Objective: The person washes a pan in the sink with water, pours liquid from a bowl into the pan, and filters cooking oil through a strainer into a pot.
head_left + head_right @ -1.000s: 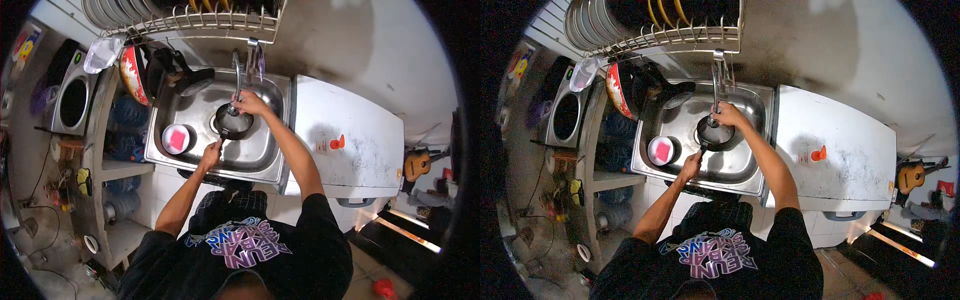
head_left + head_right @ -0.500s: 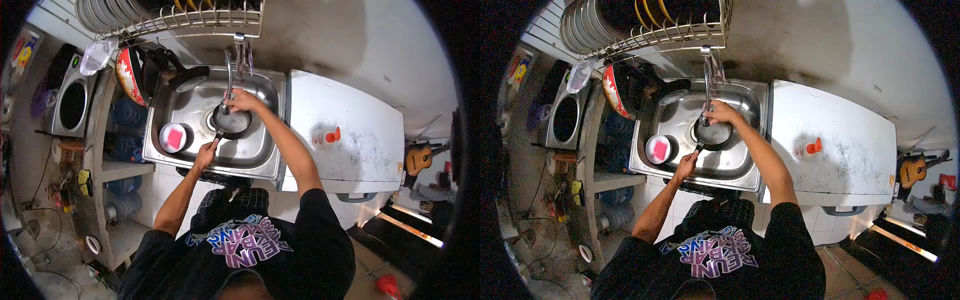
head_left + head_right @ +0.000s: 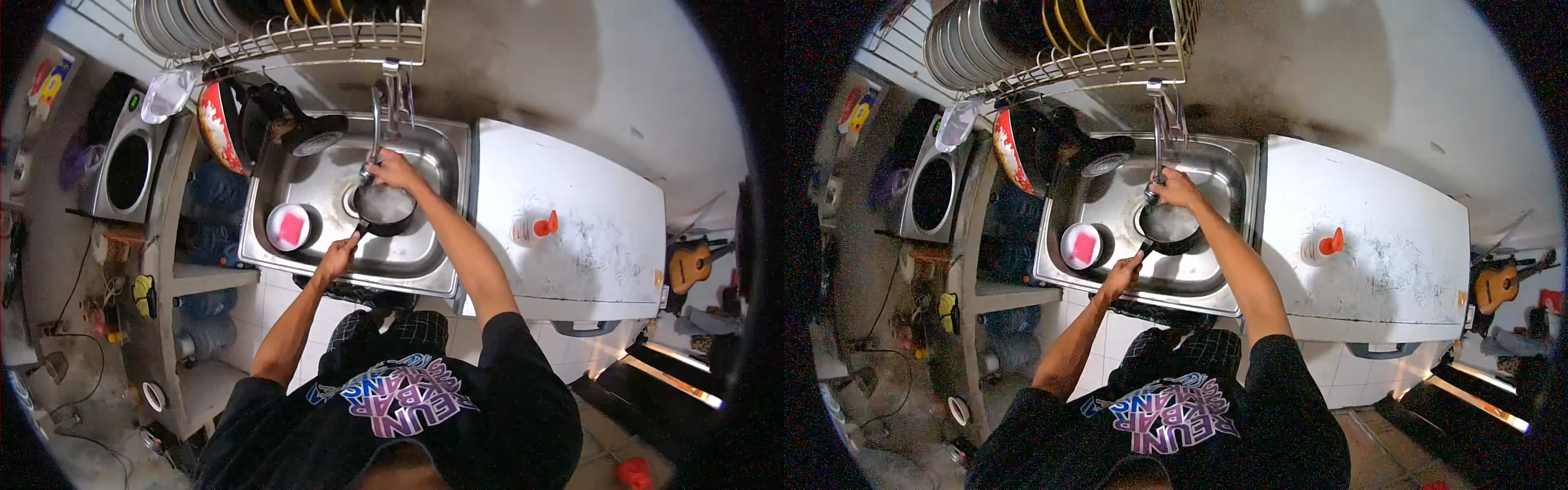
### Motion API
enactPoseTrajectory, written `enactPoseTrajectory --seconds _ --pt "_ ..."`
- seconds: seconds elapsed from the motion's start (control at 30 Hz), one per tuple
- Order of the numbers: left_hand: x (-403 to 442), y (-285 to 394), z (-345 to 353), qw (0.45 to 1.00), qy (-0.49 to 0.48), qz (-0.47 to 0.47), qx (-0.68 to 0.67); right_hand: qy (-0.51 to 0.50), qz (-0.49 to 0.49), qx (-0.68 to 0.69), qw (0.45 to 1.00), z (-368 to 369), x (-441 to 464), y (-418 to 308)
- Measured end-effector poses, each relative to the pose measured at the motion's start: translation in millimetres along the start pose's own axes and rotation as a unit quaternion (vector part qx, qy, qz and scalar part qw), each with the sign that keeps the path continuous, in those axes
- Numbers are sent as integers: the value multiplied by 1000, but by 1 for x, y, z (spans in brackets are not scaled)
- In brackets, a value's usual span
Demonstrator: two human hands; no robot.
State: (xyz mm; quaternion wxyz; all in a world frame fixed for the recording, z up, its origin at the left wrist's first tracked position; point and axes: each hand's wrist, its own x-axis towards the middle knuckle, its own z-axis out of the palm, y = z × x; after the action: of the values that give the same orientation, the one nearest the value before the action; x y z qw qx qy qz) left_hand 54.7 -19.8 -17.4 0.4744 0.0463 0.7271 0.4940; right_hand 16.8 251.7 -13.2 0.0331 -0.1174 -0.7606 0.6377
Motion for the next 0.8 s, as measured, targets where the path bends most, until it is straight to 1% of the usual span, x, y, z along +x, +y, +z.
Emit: enactPoseTrajectory --seconds 0.07,0.1,0.13,0.2,0.23,0.27,0.3,0.37,0.4,0.43,0.47,0.5,0.53,0.6,0.63,0.73,0.77,0.8 --pt "-1 0 3 999 -21 -10 -32 -73 38 112 990 1 -3 -17" --pt "-3 5 7 998 -15 -38 -47 -100 58 98 988 -3 -4 -25" --pt "-1 4 9 998 -14 -39 -49 -102 59 98 988 -8 -5 -30" --pt "2 5 14 999 20 3 -45 -163 66 67 982 -24 -7 -35" --pt "1 8 17 998 41 -5 -40 -190 99 52 976 -31 -5 -35" --pt "4 8 19 998 40 -5 -42 -190 99 50 975 -41 -5 -34" --pt "8 6 20 998 56 3 -41 -197 114 -41 973 -53 -9 -44" --pt "9 7 21 997 74 20 -26 -189 147 -223 945 -64 -11 -62" --pt "7 9 22 997 73 20 -26 -188 147 -222 945 -64 -12 -56" --pt "4 13 23 997 77 17 -22 -105 35 -320 941 -62 -12 -39" --pt "3 15 23 996 81 16 -18 -17 -80 -408 909 -60 -7 -16" --pt "8 9 21 996 82 22 -15 21 -98 -375 922 -52 9 26" --pt "11 6 19 997 77 15 -2 24 -100 -374 922 -49 10 25" --pt "9 5 17 995 81 18 47 63 14 -267 961 -32 7 23" --pt "11 4 15 996 69 18 57 66 13 -266 962 -28 8 21" --pt "9 3 16 993 78 23 87 14 -18 -111 994 -12 8 12" --pt "9 4 17 993 77 24 88 -42 20 -14 999 -10 8 7" --pt "8 6 19 993 77 25 89 -41 19 -13 999 -11 8 3"
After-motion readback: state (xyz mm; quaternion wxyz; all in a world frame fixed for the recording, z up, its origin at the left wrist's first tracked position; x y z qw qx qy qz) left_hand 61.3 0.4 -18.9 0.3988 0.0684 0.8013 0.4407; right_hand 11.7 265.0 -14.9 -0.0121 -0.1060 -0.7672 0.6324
